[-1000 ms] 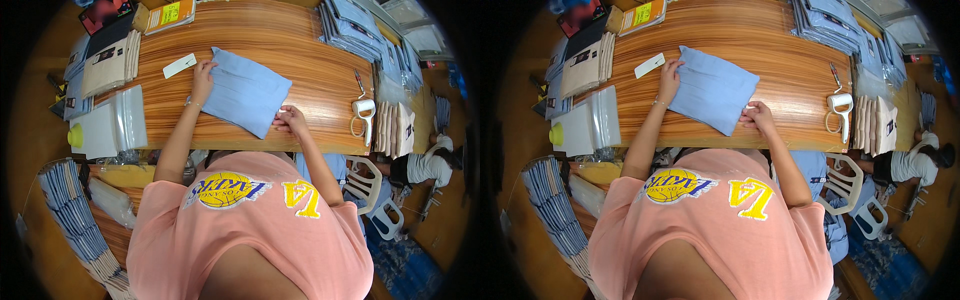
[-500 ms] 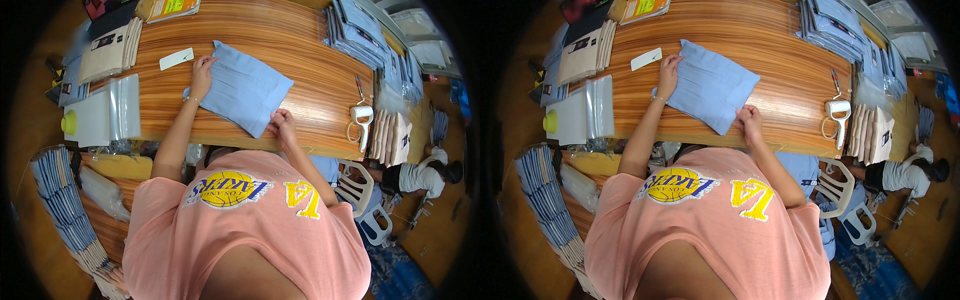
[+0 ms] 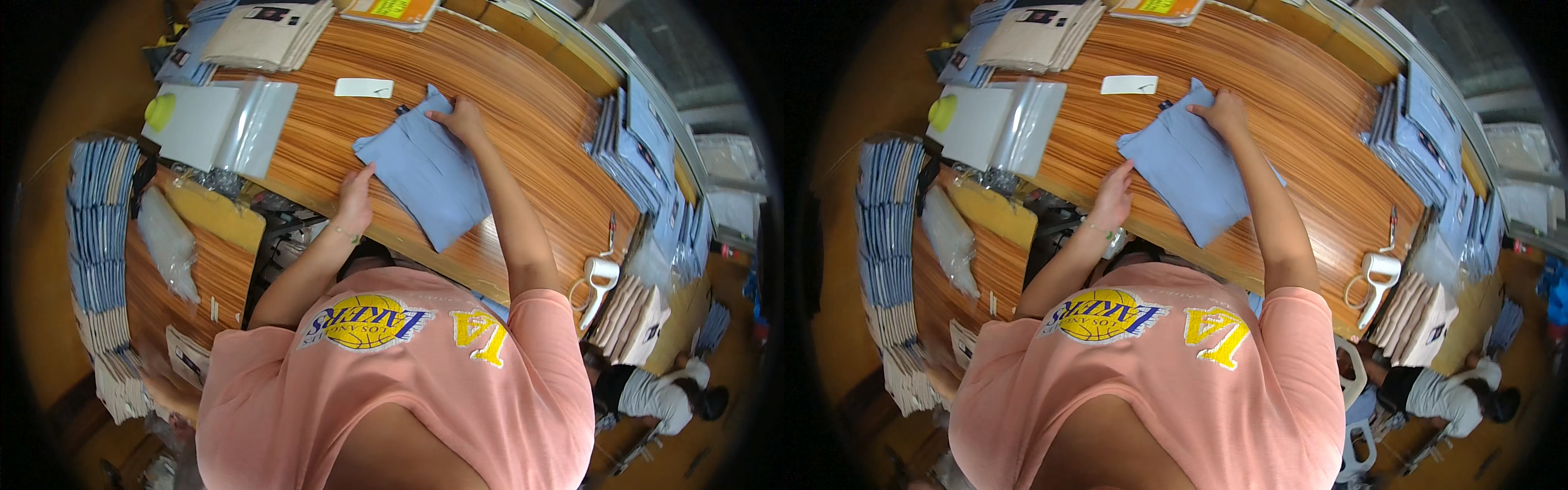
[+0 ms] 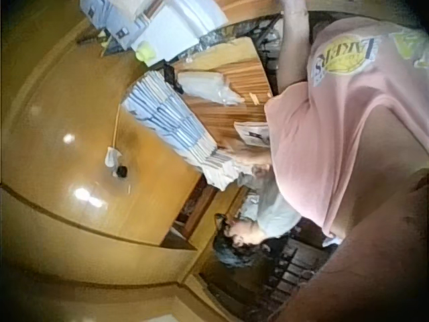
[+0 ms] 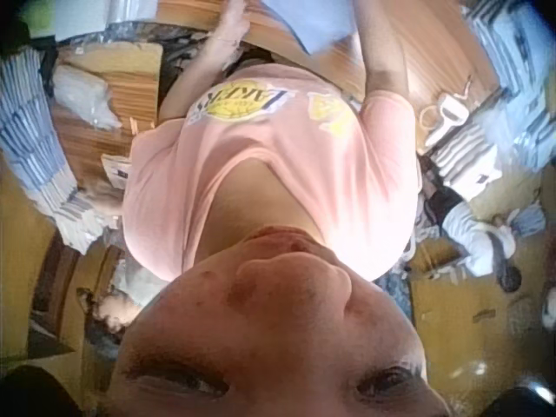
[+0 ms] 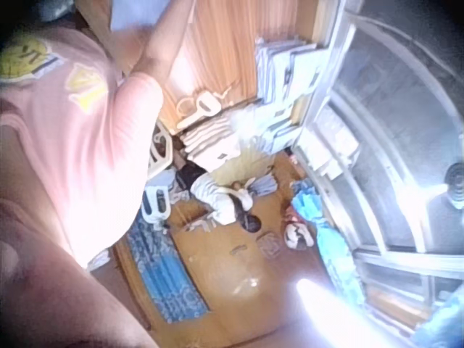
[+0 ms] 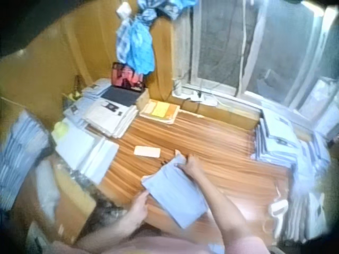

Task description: The person writes in a notebook with a pen, picks up a blue shirt, folds it over a piece of cardboard, attaches a tag, and places the folded shirt into a plastic bag.

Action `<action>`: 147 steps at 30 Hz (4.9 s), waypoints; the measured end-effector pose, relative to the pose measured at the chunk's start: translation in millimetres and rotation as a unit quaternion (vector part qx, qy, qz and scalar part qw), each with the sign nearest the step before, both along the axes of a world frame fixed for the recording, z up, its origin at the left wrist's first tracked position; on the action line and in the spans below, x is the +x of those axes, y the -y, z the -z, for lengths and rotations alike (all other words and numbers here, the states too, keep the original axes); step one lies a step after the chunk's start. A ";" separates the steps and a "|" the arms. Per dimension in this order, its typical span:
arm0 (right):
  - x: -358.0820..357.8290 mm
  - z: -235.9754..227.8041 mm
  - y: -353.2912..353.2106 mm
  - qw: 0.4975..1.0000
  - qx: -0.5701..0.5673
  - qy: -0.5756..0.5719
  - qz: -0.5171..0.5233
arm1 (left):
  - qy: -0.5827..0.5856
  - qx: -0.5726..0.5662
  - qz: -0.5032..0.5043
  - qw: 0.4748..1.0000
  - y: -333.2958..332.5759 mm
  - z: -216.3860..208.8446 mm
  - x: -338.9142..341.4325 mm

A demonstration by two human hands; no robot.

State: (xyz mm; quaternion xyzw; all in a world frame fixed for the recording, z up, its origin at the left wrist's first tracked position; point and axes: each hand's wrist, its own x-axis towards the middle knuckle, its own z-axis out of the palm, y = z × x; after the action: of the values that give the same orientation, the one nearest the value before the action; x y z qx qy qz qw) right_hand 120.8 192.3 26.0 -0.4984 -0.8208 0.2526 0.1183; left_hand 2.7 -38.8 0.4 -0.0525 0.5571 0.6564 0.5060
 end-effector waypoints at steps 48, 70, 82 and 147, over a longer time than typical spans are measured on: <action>220.9 9.7 244.6 0.835 -0.429 -0.271 0.213 | -0.067 -0.041 0.543 0.836 43.7 -26.9 15.7; 223.8 -78.4 118.9 0.971 -0.178 -0.137 -0.076 | -0.450 0.161 0.552 0.683 -17.5 -51.2 85.1; 183.3 -47.3 98.1 0.990 -0.014 -0.140 -0.019 | -0.595 0.219 0.474 0.611 -33.5 -54.3 85.7; 97.9 -31.2 214.9 0.675 -0.353 -0.518 0.390 | -0.479 0.239 0.562 0.631 -97.8 -30.4 72.3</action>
State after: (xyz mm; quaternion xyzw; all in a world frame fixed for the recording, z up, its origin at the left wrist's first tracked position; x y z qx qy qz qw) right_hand 218.7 -22.6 57.2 -0.5676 -0.2086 0.6720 0.4274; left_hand 75.0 59.0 30.8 0.7153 0.4665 0.2878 0.4334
